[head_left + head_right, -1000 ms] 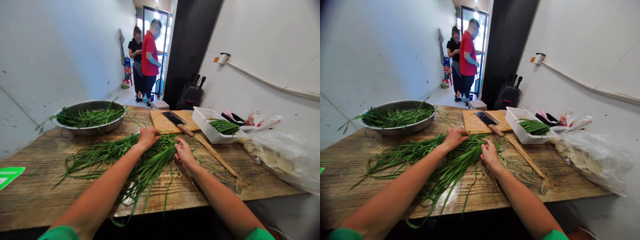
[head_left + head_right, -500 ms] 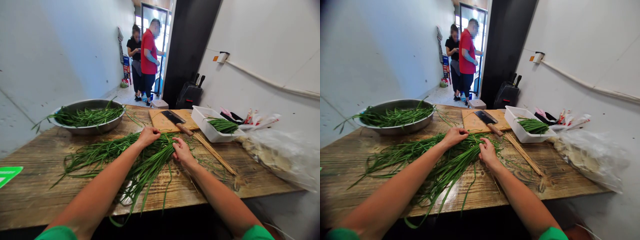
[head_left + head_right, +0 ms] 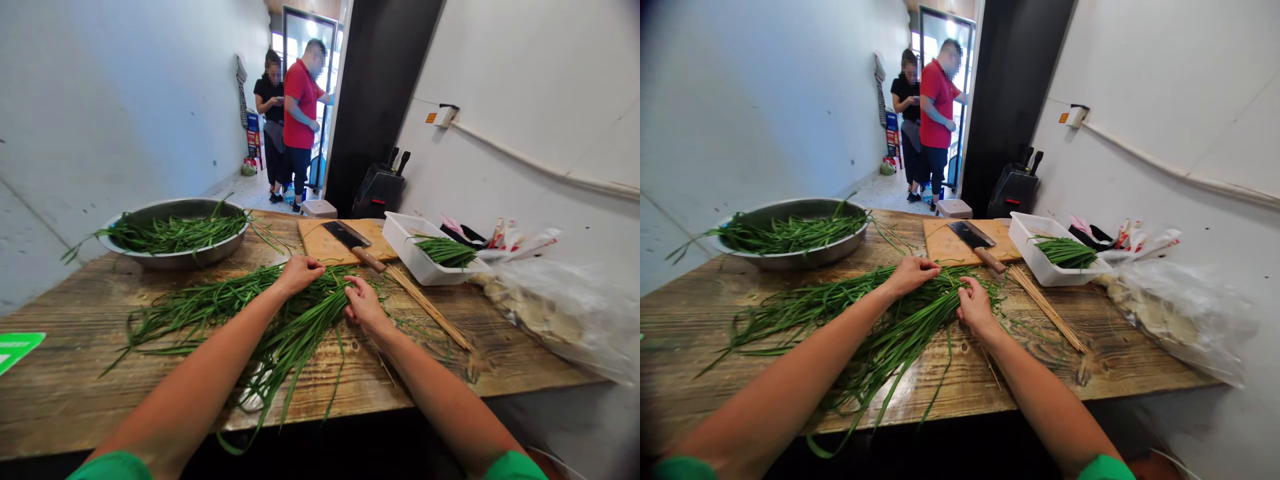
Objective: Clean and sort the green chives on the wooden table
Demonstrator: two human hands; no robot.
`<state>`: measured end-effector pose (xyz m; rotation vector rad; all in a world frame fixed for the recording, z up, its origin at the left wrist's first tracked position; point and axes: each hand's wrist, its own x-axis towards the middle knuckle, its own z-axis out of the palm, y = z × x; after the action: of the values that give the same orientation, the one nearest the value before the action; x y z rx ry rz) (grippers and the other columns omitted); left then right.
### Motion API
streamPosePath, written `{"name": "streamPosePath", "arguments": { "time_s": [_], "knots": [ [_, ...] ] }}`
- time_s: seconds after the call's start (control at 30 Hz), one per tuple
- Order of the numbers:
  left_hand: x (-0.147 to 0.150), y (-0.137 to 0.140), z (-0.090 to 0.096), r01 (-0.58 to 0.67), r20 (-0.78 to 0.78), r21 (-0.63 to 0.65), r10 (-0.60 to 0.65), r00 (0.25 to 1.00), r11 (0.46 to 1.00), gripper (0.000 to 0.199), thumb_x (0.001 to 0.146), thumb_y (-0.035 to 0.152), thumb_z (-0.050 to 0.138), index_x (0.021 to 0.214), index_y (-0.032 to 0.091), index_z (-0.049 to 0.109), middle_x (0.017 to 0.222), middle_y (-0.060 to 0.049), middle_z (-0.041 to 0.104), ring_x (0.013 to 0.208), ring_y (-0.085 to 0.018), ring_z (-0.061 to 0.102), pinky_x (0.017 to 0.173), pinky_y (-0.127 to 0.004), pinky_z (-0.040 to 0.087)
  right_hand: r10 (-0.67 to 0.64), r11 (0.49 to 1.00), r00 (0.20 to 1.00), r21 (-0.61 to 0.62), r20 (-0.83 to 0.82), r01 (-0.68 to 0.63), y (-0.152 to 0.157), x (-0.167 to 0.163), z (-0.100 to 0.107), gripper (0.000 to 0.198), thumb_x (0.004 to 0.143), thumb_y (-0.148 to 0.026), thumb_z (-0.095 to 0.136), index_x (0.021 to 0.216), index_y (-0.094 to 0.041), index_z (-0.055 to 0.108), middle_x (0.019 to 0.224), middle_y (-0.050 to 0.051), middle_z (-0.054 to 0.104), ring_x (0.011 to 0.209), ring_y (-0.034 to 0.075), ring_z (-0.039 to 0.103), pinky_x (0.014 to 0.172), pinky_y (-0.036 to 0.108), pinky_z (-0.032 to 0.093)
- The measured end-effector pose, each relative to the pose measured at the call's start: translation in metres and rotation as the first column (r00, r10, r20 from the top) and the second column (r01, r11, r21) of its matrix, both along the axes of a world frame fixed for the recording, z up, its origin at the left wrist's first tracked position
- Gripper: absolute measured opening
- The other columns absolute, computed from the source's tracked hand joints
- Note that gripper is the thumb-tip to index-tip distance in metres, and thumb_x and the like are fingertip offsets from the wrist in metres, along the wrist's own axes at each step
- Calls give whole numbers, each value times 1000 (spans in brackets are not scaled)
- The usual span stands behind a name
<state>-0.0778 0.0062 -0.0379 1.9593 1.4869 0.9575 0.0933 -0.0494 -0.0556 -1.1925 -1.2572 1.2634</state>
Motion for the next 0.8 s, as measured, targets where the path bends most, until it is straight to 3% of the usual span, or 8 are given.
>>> {"name": "streamPosePath", "arguments": {
  "time_s": [0.53, 0.67, 0.8],
  "knots": [
    [2, -5, 4, 28, -36, 25, -27, 999, 999, 28, 69, 31, 54, 83, 14, 71, 79, -3, 70, 72, -15, 62, 68, -23, 45, -16, 999, 1000, -34, 19, 17, 0, -1, -1, 40, 70, -33, 49, 106, -16, 45, 43, -14, 34, 23, 4, 34, 25, 13, 18],
    [4, -11, 8, 108, -88, 50, -104, 991, 993, 25, 71, 29, 53, 83, 17, 71, 82, -2, 71, 75, -15, 62, 71, -22, 44, -21, 1000, 1000, 3, 18, 21, 1, 0, -4, 43, 71, -31, 47, 111, -16, 44, 45, -14, 35, 24, 4, 34, 24, 13, 19],
    [11, -20, 13, 317, -139, 22, -311, 940, 948, 24, 72, 27, 54, 85, 17, 71, 83, -1, 71, 73, -13, 62, 69, -20, 44, -22, 999, 1000, 27, 3, 22, 0, 0, -3, 50, 72, -30, 45, 120, -18, 41, 46, -13, 36, 25, 4, 35, 24, 13, 20]
  ]
}}
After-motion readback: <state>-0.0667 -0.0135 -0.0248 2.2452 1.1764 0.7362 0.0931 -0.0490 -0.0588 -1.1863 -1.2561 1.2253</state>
